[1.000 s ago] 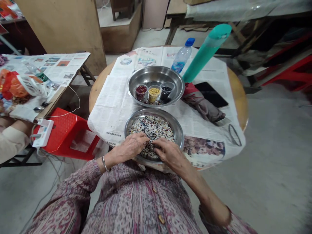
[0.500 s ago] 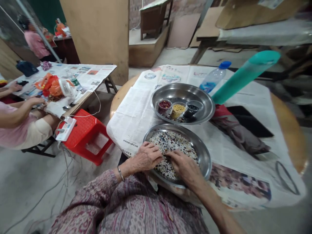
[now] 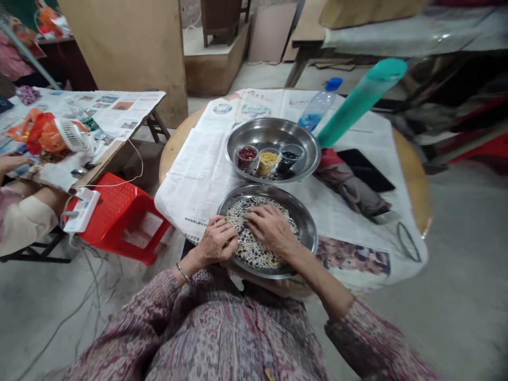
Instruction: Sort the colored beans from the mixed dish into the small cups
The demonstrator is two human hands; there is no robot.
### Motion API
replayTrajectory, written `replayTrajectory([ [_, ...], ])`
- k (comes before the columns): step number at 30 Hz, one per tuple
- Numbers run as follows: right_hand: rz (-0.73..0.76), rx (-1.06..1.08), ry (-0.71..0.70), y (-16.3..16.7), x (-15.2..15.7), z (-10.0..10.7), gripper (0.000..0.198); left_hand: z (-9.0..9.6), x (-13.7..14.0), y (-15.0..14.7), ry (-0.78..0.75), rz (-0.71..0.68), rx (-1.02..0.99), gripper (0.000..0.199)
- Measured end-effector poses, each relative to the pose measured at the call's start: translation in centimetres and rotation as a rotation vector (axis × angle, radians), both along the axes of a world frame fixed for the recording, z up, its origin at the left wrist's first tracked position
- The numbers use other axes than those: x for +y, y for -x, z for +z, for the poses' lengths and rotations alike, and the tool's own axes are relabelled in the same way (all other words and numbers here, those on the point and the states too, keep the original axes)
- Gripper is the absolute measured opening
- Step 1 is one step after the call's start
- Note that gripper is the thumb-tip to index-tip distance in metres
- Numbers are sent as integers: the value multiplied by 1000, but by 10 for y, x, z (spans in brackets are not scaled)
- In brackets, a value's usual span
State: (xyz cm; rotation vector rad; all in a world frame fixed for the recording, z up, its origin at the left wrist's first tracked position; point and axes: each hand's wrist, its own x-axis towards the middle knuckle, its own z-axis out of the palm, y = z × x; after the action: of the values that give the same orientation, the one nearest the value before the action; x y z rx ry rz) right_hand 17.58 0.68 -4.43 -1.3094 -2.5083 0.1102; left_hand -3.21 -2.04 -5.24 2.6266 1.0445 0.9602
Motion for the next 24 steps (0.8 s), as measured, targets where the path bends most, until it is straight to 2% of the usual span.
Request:
replayTrajectory([
  [3,-182,-45,-3,-27,-3,3,21,0,1,0,6,-4,-10,19],
  [5,-221,-82,29,-42,-14,6,26,0,0,-1,9,2,-14,19],
  [7,-184,-82,71,-52,-29,7,36,-1,-1,-1,18,4,-16,19],
  [10,-61,30,134,-52,-49,0,48,-1,-3,-2,32,3,-13,20],
  [13,7,146,207,-35,-53,-13,36,-2,-3,-2,32,9,-8,20],
  [16,-8,247,226,-11,-43,-18,26,-4,-3,-2,40,22,22,18],
  [19,44,282,169,8,-27,-12,21,-7,-4,-2,58,53,65,14],
  [24,294,145,-73,24,-4,-8,29,-10,-6,-2,44,90,23,15],
])
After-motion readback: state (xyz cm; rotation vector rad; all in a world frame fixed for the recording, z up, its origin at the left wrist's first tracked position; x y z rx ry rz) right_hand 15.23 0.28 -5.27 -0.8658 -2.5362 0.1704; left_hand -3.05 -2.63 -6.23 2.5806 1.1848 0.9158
